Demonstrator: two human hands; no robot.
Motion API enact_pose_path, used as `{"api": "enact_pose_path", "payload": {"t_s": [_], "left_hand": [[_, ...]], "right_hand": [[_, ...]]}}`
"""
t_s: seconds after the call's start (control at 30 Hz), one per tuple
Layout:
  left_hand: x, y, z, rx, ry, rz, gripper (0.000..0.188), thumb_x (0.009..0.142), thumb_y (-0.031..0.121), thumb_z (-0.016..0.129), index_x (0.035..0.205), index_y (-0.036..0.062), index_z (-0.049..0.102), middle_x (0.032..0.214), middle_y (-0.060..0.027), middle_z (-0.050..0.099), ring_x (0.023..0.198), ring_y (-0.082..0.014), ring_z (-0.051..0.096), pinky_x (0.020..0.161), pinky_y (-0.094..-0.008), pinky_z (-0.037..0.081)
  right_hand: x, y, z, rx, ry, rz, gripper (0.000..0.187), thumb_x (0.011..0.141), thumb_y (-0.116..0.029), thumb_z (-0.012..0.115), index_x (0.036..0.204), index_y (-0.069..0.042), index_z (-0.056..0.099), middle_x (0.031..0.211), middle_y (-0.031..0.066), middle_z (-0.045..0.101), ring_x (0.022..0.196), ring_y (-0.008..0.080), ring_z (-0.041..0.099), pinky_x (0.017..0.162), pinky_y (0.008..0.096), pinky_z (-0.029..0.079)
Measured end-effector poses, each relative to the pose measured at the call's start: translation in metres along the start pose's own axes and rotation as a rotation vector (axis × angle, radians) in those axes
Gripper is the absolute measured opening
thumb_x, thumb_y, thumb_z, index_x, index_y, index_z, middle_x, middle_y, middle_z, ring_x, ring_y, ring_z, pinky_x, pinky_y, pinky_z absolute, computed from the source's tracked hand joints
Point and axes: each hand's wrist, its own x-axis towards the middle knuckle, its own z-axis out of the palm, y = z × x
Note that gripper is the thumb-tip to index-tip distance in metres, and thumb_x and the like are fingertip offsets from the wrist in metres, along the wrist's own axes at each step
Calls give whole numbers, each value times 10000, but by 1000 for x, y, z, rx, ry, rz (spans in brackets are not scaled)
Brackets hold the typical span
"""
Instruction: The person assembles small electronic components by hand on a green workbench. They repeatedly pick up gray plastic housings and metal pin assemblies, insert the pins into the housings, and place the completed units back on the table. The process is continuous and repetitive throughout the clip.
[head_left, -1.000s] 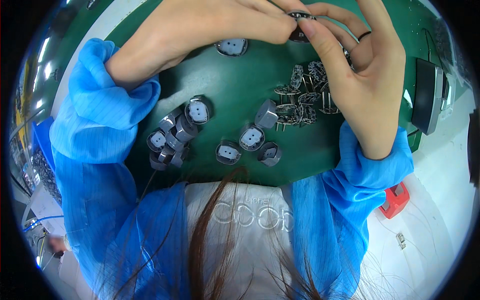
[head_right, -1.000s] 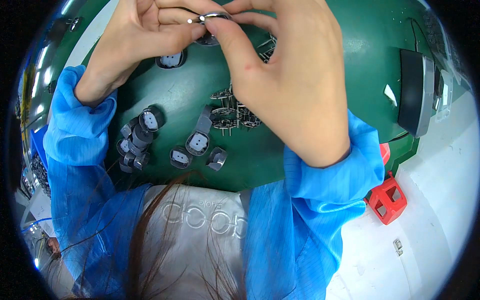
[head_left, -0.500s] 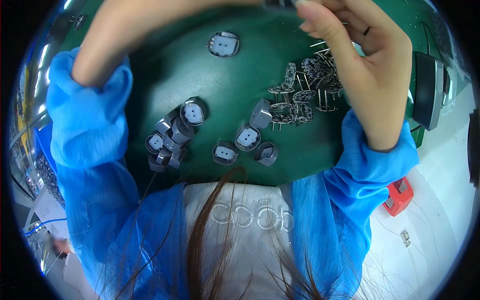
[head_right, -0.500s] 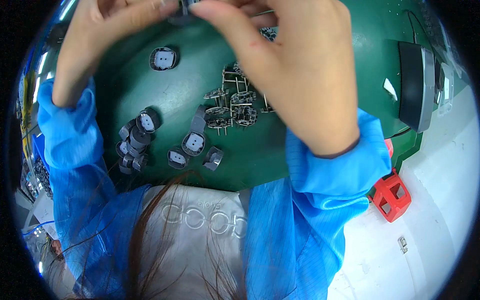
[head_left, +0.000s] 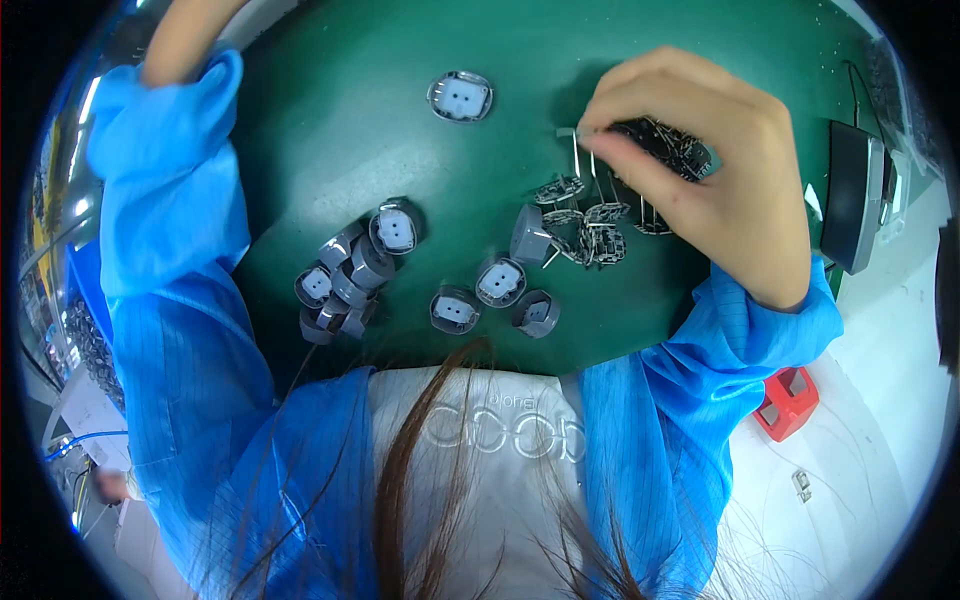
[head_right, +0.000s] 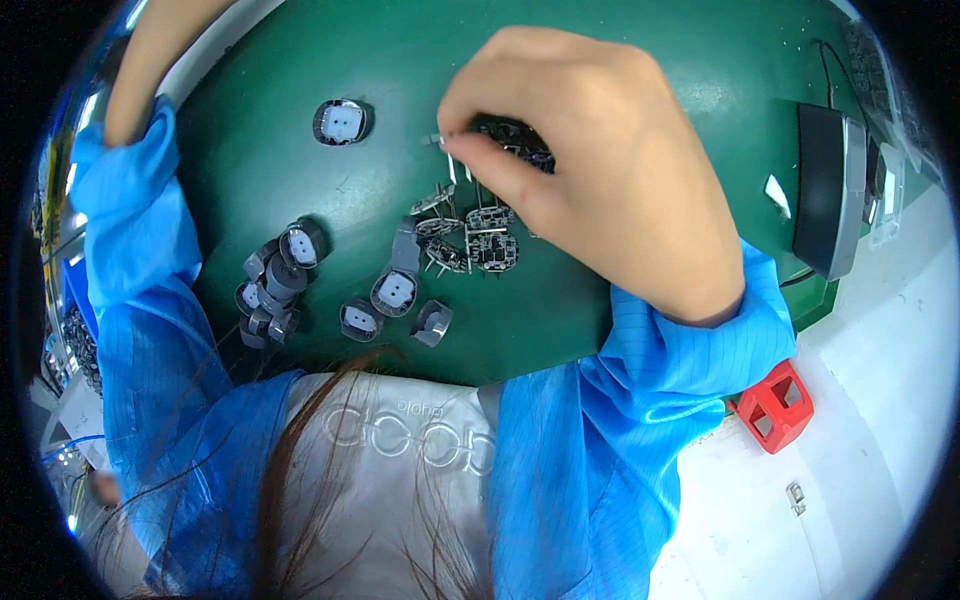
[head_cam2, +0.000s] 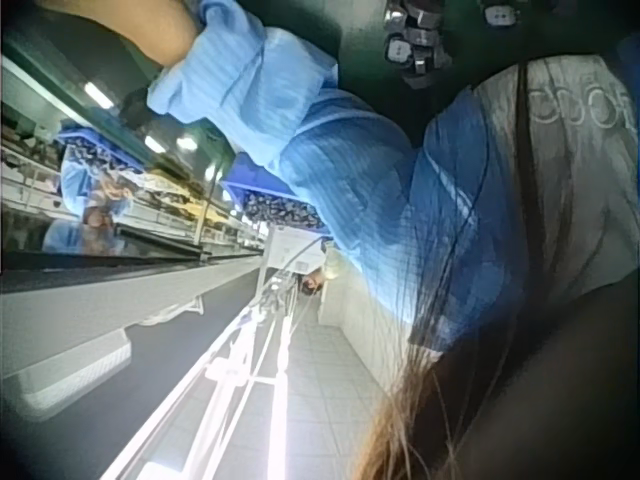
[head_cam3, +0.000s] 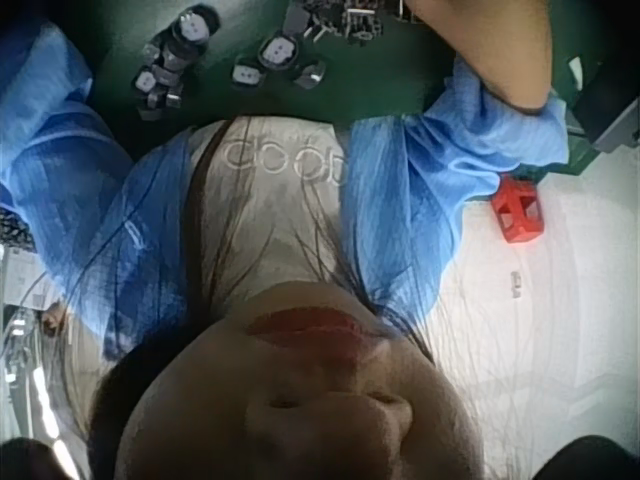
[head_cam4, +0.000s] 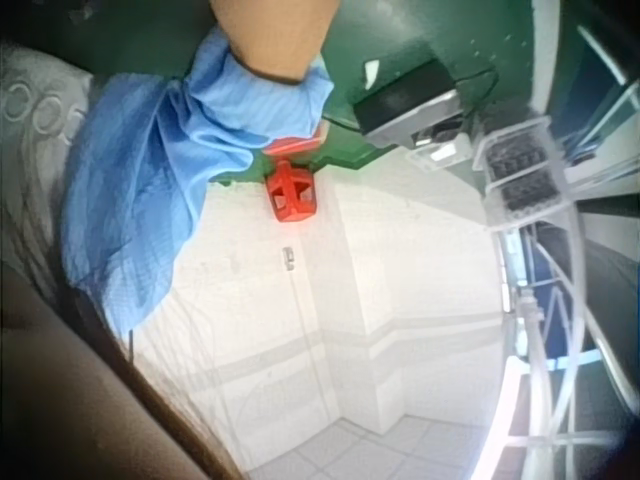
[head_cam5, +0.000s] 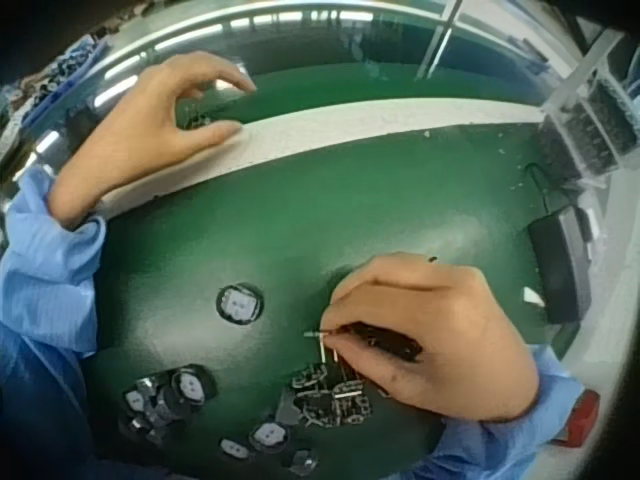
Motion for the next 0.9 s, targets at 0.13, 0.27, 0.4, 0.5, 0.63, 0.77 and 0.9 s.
{"api": "enact_pose_path", "payload": {"t_s": [0.13, 0.27, 0.4, 0.5, 0.63, 0.77, 0.9], "left_hand": [[15, 30, -35, -639, -656, 170, 416, 784, 128, 801, 1165, 36, 664, 1135, -94, 647, 970, -246, 629, 793, -359, 527], [-5, 29, -9, -864, -757, 150, 387, 744, 50, 800, 1109, 9, 677, 1043, -104, 622, 887, -233, 619, 734, -328, 533], [2, 43, -8, -779, -691, 123, 351, 760, 59, 778, 1085, 9, 655, 1002, -102, 598, 848, -223, 600, 730, -324, 522], [6, 51, -15, -794, -669, 0, 363, 759, 81, 788, 1083, 14, 639, 968, -100, 586, 838, -216, 594, 725, -322, 519], [5, 52, -13, -753, -621, 51, 360, 740, 68, 799, 1058, 12, 639, 1001, -98, 600, 869, -213, 605, 731, -316, 524], [-1, 55, -12, -946, -527, -23, 335, 736, 8, 790, 1040, 4, 648, 1024, -82, 646, 892, -164, 636, 768, -286, 543], [-3, 70, -14, -1250, -537, -374, 306, 753, -39, 781, 1032, -18, 657, 984, -79, 685, 869, -109, 664, 787, -239, 558]], "right_hand": [[1, -13, -3, 243, 227, 352, 93, 796, 83, 700, 874, 38, 677, 893, 25, 684, 814, 91, 635, 732, 236, 480], [11, -27, -1, 162, 257, 277, 218, 881, 72, 615, 1083, 39, 692, 901, 86, 662, 750, 100, 632, 662, 201, 497], [4, -3, -4, 237, 140, 56, 273, 894, 107, 572, 1132, 58, 694, 920, 113, 651, 786, 110, 637, 669, 188, 496], [7, 22, -3, 526, 70, -74, 266, 879, 105, 595, 1113, 47, 708, 945, 135, 658, 814, 136, 647, 692, 205, 507], [2, -5, 1, 610, 219, 292, 226, 845, 66, 680, 1061, 27, 735, 963, 158, 677, 850, 159, 659, 723, 233, 525], [7, -12, -4, 246, 190, 170, 218, 820, 35, 739, 1039, 35, 735, 896, 139, 702, 856, 152, 670, 716, 233, 528], [7, -11, 12, 256, 377, 170, 193, 790, 26, 770, 981, 14, 746, 814, 105, 718, 757, 134, 664, 661, 233, 520]]}}
